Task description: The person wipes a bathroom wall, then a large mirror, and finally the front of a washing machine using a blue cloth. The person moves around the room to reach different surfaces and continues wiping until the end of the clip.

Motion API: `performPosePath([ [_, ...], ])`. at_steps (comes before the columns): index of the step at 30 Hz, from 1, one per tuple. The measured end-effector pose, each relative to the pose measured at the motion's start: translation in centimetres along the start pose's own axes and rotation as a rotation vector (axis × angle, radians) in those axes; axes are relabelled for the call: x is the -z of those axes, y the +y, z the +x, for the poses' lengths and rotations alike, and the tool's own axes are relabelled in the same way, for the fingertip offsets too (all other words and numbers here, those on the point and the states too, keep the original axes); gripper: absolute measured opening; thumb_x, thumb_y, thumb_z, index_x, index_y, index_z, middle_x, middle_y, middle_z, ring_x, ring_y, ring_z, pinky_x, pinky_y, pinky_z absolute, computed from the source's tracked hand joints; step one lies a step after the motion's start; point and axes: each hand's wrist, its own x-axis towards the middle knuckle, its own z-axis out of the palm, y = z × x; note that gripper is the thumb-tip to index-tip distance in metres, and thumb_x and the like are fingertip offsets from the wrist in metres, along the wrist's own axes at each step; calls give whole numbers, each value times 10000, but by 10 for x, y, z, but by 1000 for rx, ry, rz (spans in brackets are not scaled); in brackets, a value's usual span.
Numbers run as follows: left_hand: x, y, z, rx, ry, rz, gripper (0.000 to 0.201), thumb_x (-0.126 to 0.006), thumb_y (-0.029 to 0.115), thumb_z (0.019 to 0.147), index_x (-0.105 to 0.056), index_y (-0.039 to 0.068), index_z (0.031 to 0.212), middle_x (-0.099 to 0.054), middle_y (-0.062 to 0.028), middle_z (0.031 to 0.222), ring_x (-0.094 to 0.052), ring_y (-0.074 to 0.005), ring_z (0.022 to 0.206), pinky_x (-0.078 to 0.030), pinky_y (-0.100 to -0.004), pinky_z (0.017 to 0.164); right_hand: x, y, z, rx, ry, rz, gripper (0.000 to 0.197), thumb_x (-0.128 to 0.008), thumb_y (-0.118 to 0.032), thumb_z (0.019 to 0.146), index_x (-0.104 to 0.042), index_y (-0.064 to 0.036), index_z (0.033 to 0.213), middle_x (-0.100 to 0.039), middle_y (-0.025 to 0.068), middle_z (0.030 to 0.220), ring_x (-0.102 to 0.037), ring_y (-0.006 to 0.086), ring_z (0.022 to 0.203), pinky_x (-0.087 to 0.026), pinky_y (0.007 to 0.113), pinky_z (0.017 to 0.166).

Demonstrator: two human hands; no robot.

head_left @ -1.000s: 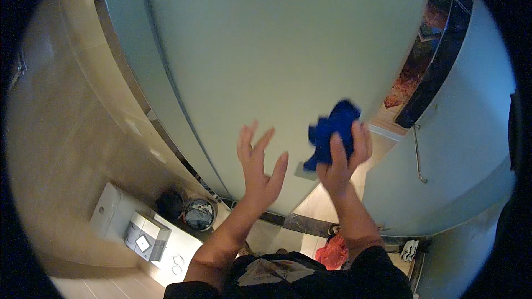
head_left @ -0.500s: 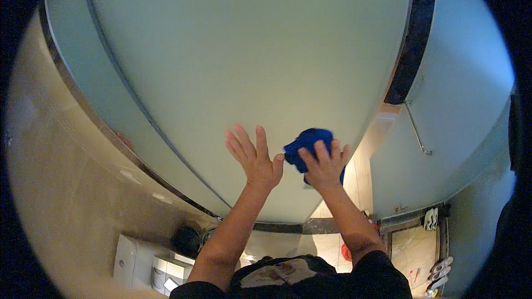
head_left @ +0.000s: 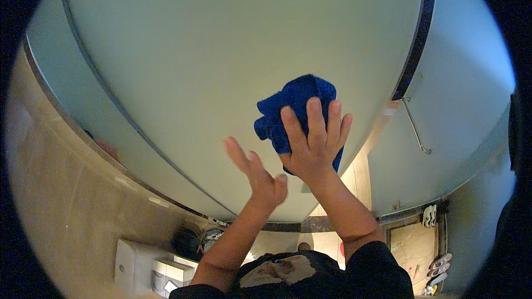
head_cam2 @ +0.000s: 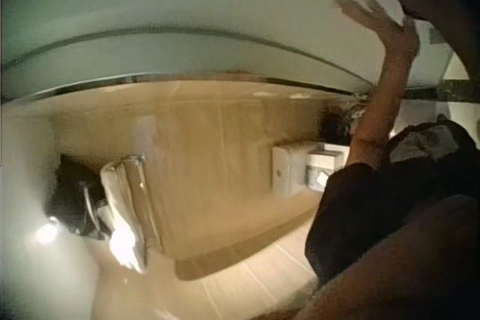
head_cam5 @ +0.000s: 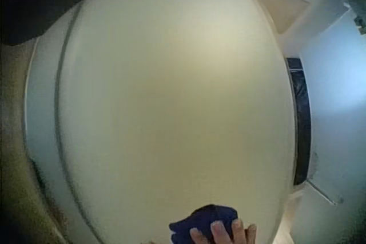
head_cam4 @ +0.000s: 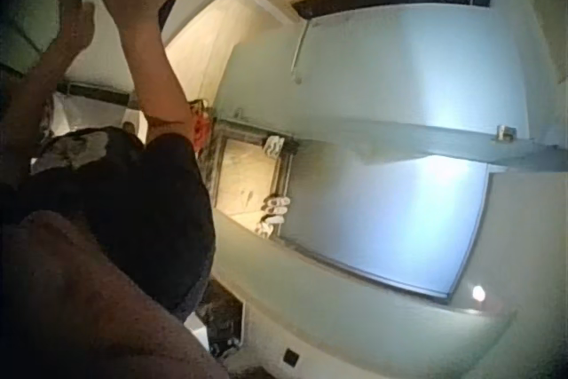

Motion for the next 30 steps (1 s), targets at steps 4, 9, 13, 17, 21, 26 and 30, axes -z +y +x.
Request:
performPosePath([
  [4, -16, 29, -1, -212, -99, -265, 653, -276, 525, 891, -215, 104, 1387, -41, -285, 1423, -66, -467, 1304, -85, -568, 1009, 21, 11, 0, -54, -182, 425, 612, -396, -448, 862, -266, -136, 1372, -247, 179, 1409, -152, 402, 1313, -38, 525, 1046],
  [9, -46, 48, 28, -153, -5, -192, 641, -230, 582, 880, -365, 158, 1342, -158, -258, 1418, -156, -460, 1288, -182, -565, 978, 55, 28, 19, -350, -445, 1087, 787, -218, -587, 868, -99, -11, 1392, -143, 195, 1442, -89, 337, 1341, -3, 453, 1066],
  [13, -46, 54, 64, -166, 17, 180, 524, -297, 522, 893, -475, 207, 1273, -225, -203, 1414, -204, -434, 1282, -227, -546, 952, 71, 29, 30, -590, -299, 1326, 581, -245, -449, 915, -289, -50, 1336, -290, 188, 1381, -167, 346, 1318, -38, 455, 1071],
  [17, -49, 60, 115, -244, 78, 359, 429, -450, 450, 861, -499, 274, 1249, -276, -169, 1399, -251, -403, 1273, -234, -537, 957, 70, 76, -10, 9, -129, 461, 519, -348, -381, 914, -389, -2, 1267, -349, 235, 1329, -255, 417, 1265, -148, 522, 1038],
  [21, -37, 47, 132, -178, 244, 375, 490, -536, 403, 815, -493, 196, 1257, -215, -248, 1401, -214, -448, 1272, -166, -563, 996, 51, 68, -13, -58, -209, 182, 388, -417, -264, 895, -460, -35, 1204, -362, 229, 1319, -233, 433, 1271, -111, 566, 1026],
  [26, -54, 54, 70, -1, 223, 407, 482, -570, 346, 789, -505, 177, 1236, -178, -265, 1404, -185, -484, 1268, -155, -592, 985, 41, 80, -26, 9, -114, 219, 410, -401, -338, 879, -511, -73, 1173, -401, 169, 1312, -222, 393, 1292, -45, 580, 1031],
  [30, -65, 55, 36, -218, 96, 434, 426, -592, 360, 779, -530, 298, 1196, -241, -150, 1418, -217, -373, 1302, -169, -568, 996, 42, 85, -32, 97, -148, 249, 457, -333, -376, 909, -473, -47, 1193, -418, 174, 1305, -230, 420, 1285, -11, 599, 1019],
])
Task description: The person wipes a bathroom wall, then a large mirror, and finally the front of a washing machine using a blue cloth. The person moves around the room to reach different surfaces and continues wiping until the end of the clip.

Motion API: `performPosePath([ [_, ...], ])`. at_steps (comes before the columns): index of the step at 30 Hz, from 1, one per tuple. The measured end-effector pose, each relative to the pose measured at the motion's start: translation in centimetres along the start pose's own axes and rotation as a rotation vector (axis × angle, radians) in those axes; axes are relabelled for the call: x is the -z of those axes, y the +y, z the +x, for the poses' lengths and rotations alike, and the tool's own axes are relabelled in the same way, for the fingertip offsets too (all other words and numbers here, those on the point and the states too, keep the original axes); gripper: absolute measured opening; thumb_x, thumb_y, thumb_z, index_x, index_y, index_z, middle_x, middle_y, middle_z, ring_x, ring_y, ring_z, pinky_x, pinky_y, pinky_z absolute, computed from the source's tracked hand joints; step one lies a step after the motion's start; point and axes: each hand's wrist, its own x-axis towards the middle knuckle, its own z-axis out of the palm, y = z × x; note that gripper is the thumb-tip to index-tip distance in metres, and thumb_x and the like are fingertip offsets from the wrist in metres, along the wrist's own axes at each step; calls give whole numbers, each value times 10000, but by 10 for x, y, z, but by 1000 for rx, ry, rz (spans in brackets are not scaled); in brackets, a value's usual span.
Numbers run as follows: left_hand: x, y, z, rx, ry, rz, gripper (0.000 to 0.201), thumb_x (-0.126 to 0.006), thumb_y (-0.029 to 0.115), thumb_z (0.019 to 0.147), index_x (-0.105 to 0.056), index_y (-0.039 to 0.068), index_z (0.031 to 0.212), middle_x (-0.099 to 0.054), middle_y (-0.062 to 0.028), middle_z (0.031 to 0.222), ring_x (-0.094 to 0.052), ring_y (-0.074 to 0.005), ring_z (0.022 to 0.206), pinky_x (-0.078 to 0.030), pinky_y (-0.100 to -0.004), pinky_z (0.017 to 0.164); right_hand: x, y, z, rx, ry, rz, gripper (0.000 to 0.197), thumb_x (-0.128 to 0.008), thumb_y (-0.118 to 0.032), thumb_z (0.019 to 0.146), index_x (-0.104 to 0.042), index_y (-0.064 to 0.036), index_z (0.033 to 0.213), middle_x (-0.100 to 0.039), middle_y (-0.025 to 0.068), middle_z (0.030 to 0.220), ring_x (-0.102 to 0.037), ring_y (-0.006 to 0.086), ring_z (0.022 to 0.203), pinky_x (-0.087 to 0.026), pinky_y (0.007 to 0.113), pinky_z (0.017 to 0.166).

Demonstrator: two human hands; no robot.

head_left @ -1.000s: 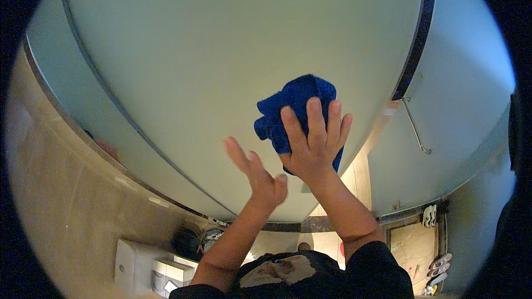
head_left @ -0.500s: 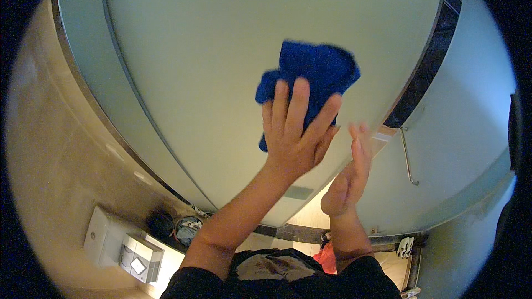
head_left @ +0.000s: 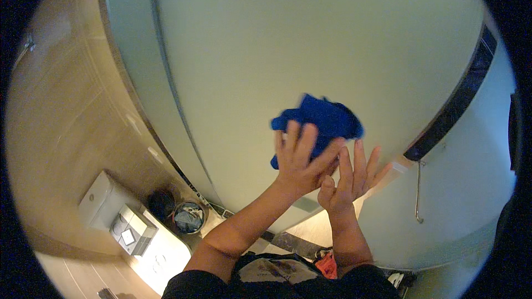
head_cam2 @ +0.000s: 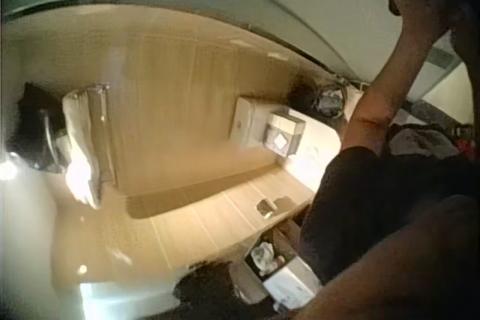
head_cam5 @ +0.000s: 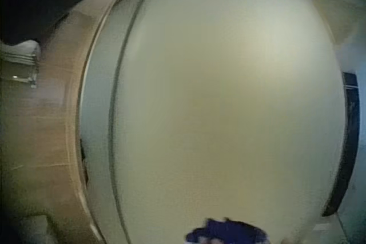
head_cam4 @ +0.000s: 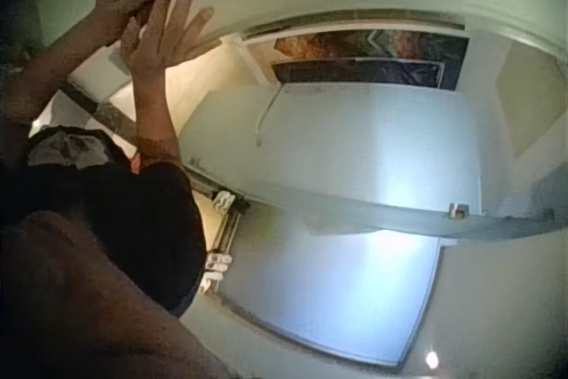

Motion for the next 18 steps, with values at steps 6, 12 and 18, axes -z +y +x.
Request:
performPosePath([
  [6, 13, -24, 53, -25, -24, -18, 458, -591, 356, 767, -526, 273, 1213, -270, -160, 1405, -234, -388, 1292, -212, -557, 994, 1, -8, -9, 20, -47, 5, 404, -395, -341, 881, -502, -106, 1192, -407, 159, 1322, -204, 417, 1296, 15, 583, 1027],
  [12, 22, -62, 22, 228, 59, 27, 501, -603, 305, 744, -517, 174, 1220, -168, -269, 1404, -189, -465, 1273, -180, -586, 988, -12, -30, -1, -19, -99, 0, 399, -467, -286, 838, -497, -144, 1209, -376, 153, 1346, -139, 410, 1317, 58, 574, 1026],
  [18, 34, -92, -10, -90, -53, 45, 444, -634, 393, 718, -566, 284, 1142, -217, -193, 1414, -208, -417, 1289, -216, -600, 969, -41, -56, 0, 38, -39, 109, 264, -473, -277, 815, -610, -193, 1025, -506, 62, 1241, -210, 386, 1303, 64, 600, 1018],
])
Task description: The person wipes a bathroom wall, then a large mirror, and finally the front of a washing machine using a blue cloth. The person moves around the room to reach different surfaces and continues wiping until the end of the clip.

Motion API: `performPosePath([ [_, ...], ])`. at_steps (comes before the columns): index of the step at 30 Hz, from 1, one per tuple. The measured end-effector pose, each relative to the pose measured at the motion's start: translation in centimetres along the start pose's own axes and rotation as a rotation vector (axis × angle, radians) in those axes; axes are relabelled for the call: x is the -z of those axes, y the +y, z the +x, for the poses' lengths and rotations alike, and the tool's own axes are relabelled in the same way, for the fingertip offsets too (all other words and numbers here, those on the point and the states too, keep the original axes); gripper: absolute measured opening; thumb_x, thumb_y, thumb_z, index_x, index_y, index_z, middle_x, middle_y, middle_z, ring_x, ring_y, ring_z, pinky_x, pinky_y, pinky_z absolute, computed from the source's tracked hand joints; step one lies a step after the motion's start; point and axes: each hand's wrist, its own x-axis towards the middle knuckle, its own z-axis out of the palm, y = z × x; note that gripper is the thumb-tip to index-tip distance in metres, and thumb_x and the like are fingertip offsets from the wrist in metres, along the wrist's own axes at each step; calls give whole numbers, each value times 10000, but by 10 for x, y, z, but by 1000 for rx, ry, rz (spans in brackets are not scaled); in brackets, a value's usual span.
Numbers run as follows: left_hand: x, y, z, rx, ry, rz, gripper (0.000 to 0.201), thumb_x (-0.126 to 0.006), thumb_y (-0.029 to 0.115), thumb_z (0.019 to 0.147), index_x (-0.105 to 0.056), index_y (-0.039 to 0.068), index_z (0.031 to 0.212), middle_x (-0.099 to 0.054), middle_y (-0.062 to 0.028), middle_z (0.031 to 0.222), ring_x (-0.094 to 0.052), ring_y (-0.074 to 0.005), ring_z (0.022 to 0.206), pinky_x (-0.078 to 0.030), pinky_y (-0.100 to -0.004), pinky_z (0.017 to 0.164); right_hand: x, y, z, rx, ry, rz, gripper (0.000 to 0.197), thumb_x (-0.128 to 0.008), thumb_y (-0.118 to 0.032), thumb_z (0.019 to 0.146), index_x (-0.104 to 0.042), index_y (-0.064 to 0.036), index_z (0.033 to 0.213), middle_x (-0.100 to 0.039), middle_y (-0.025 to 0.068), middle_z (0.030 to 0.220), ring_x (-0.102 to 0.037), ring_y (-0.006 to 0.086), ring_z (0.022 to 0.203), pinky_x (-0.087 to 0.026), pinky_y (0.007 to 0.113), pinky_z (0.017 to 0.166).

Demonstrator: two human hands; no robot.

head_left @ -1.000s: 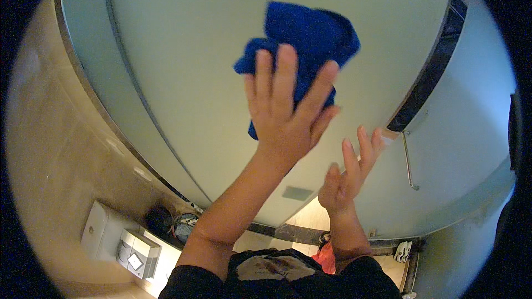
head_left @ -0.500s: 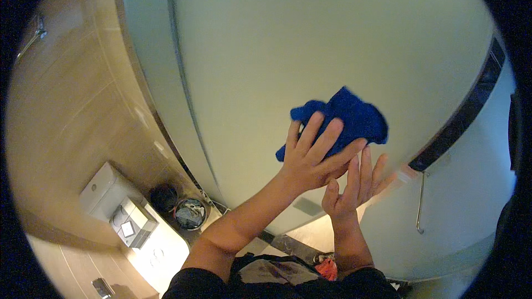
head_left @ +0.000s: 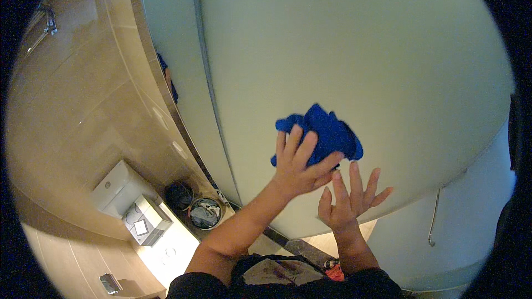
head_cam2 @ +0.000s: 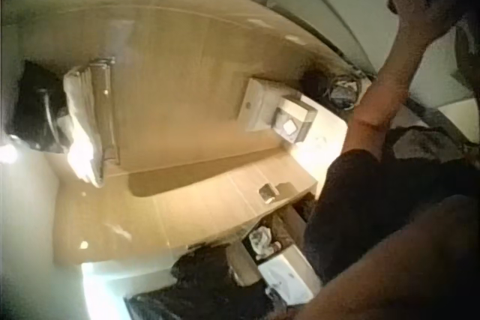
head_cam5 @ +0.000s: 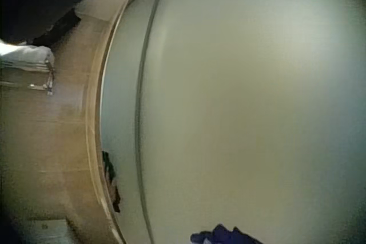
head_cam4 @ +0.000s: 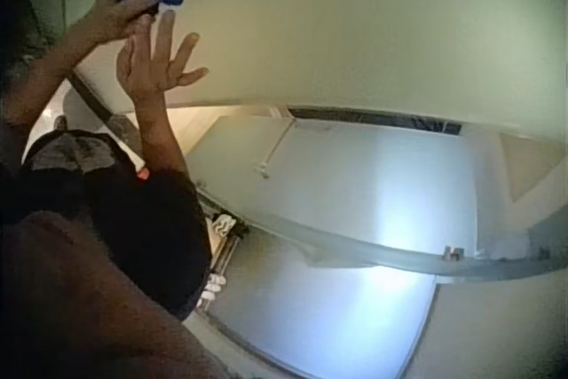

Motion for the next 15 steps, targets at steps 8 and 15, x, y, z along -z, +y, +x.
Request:
performPosePath([
  [8, 25, -92, 47, 298, 135, 4, 531, -532, 229, 796, -414, 15, 1267, -125, -316, 1391, -189, -441, 1281, -165, -468, 1035, -23, -13, 12, 19, -3, -121, 211, -469, -226, 812, -618, -202, 960, -531, 34, 1206, -199, 412, 1296, 62, 632, 1004],
  [15, 25, -94, -28, 658, 122, 101, 569, -422, 220, 815, -292, -72, 1286, -76, -327, 1383, -166, -438, 1269, -158, -501, 1016, -29, -16, 14, 18, 14, -173, 238, -462, -226, 815, -623, -206, 988, -534, 31, 1201, -196, 410, 1299, 59, 632, 1005],
])
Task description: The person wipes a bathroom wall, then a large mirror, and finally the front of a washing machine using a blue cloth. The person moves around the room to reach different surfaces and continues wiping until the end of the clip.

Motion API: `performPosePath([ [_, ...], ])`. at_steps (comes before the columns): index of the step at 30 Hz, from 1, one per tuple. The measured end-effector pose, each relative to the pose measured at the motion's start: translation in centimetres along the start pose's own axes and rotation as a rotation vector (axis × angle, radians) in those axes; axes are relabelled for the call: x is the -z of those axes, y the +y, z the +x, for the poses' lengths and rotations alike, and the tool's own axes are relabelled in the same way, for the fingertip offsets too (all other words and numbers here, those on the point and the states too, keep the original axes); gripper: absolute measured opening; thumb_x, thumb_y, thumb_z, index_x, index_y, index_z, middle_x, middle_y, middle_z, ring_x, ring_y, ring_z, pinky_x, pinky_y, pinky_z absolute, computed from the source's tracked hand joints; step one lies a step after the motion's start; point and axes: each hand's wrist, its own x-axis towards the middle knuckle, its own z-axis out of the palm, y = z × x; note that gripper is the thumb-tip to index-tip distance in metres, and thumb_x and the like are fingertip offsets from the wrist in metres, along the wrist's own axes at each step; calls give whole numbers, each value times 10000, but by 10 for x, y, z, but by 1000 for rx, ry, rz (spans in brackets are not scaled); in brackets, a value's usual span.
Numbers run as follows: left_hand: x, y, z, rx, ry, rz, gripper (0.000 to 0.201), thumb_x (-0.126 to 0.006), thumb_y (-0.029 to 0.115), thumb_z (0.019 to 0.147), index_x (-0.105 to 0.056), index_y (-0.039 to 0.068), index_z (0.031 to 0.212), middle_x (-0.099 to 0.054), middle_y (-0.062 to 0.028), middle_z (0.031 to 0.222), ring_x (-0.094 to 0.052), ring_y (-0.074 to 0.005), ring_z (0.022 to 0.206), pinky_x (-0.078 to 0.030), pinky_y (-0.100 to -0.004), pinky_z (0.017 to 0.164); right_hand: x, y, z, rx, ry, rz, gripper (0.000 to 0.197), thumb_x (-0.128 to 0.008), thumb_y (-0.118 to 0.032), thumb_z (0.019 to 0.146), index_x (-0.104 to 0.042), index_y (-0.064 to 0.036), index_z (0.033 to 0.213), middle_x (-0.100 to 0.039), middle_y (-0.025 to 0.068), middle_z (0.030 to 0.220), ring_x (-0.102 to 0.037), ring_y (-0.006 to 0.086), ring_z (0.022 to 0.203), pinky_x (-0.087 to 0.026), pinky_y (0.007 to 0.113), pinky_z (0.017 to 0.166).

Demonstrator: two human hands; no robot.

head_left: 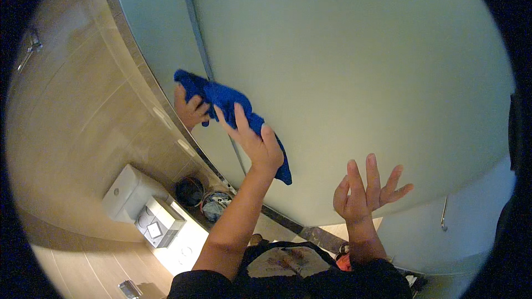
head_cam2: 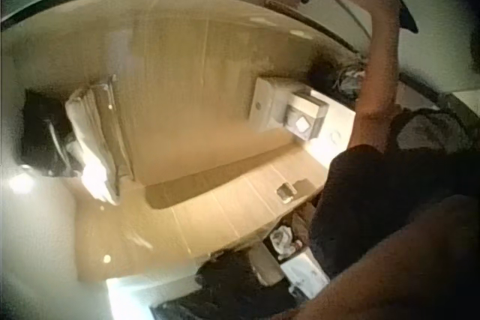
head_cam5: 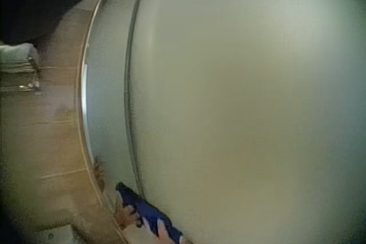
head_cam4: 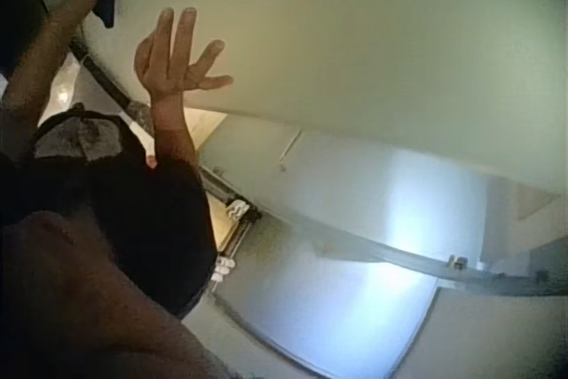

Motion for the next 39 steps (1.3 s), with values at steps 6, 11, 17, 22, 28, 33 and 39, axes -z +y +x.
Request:
performPosePath([
  [6, -1, 3, -78, 111, -134, 5, 611, -484, 136, 752, -265, -83, 1279, -26, -380, 1357, -94, -498, 1264, -116, -541, 1020, -2, 2, 3, -22, 11, 13, 247, -474, -237, 813, -638, -206, 995, -531, 19, 1217, -202, 391, 1304, 59, 610, 1017],
  [11, -4, 25, -121, -344, -335, -20, 389, -707, 298, 645, -564, 218, 998, -76, -313, 1392, -182, -521, 1235, -201, -651, 930, -2, 1, 0, -13, -2, 68, 260, -476, -260, 814, -634, -195, 1009, -519, 28, 1240, -201, 366, 1313, 54, 580, 1033],
  [17, -16, 16, -74, -210, -158, -88, 328, -634, 280, 697, -567, 97, 961, -134, -340, 1368, -176, -513, 1247, -199, -605, 960, 0, 9, -23, -16, -85, 134, 294, -495, -267, 808, -610, -186, 1066, -488, 45, 1270, -192, 359, 1317, 37, 545, 1051],
  [22, -13, 8, -81, 0, -94, -59, 552, -436, 159, 776, -272, -11, 1276, 30, -404, 1342, -129, -530, 1232, -184, -568, 982, -5, 2, -33, 39, -151, 100, 298, -502, -233, 801, -600, -187, 1079, -416, 77, 1326, -139, 366, 1328, 33, 530, 1053],
  [28, -2, 27, -131, 206, -296, -40, 556, -448, 165, 800, -254, -28, 1284, 61, -402, 1334, -96, -522, 1228, -168, -594, 973, 13, -13, -55, -62, -259, 376, 287, -525, -144, 785, -610, -144, 1059, -471, 111, 1263, -315, 358, 1237, -170, 505, 1019],
  [33, 9, 22, -153, -77, -405, 51, 602, -626, 230, 766, -357, 27, 1265, -104, -360, 1297, -219, -471, 1150, -245, -566, 929, 19, -22, -83, -181, -318, 813, 313, -546, -58, 770, -584, -33, 1080, -490, 179, 1213, -514, 339, 1039, -455, 419, 824],
  [39, 15, 35, -209, 423, -620, -447, 453, -697, 159, 712, -560, 150, 1145, -281, -237, 1217, -325, -391, 1074, -333, -441, 888, 40, -33, -94, -356, -321, 843, 389, -501, -122, 828, -487, -17, 1202, -425, 221, 1263, -486, 353, 1049, -412, 416, 863],
])
